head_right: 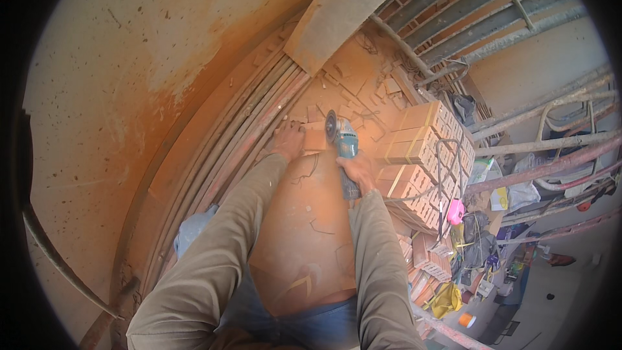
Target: The person measures a curved brick wall with a tape measure, then sits on the floor to measure and mark a brick. They use an angle grinder to cut the brick along the marked line, creating dust. Finally, they place the cut brick pieces on a nearby workbench.
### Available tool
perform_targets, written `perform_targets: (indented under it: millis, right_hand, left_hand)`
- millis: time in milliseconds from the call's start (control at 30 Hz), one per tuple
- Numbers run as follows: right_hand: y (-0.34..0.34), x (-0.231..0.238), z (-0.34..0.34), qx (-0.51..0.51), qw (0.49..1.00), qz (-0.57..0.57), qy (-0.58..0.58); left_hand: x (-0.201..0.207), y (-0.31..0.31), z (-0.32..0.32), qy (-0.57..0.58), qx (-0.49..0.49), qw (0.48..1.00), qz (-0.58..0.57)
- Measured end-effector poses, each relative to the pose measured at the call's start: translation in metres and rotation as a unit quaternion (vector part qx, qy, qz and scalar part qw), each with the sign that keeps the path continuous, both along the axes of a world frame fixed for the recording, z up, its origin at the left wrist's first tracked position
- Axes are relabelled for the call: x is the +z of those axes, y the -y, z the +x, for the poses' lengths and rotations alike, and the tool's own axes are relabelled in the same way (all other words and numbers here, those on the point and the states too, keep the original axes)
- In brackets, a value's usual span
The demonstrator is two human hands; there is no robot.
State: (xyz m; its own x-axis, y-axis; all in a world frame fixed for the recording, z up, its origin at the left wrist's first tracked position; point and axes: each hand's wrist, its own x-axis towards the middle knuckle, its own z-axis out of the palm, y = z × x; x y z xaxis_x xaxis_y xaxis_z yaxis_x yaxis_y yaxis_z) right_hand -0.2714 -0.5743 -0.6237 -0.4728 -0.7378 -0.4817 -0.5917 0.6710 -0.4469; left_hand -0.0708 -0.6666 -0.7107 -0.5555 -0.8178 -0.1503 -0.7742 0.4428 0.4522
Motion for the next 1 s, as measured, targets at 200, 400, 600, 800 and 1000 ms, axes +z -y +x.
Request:
perform_targets:
  millis: [200,400,600,800,1000]
  right_hand:
    - [-0.014,0.001,0.005,-0.016,0.998,-0.04,0.05]
    - [-0.039,0.005,0.008,-0.023,0.995,-0.049,0.086]
    - [-0.065,0.008,0.01,-0.037,0.996,-0.023,0.076]
    - [-0.062,0.005,0.015,-0.044,0.993,-0.037,0.101]
    - [-0.037,-0.008,-0.001,-0.027,0.995,-0.055,0.082]
  left_hand:
    - [-0.007,0.002,0.0,0.003,0.017,1.0,0.016]
    - [-0.012,0.001,-0.004,0.014,0.033,0.999,0.012]
    - [-0.001,-0.001,-0.003,0.005,0.014,1.0,0.002]
    - [0.0,0.001,0.001,0.03,0.011,0.999,0.009]
    - [-0.001,-0.001,-0.001,-0.004,0.011,1.0,0.004]
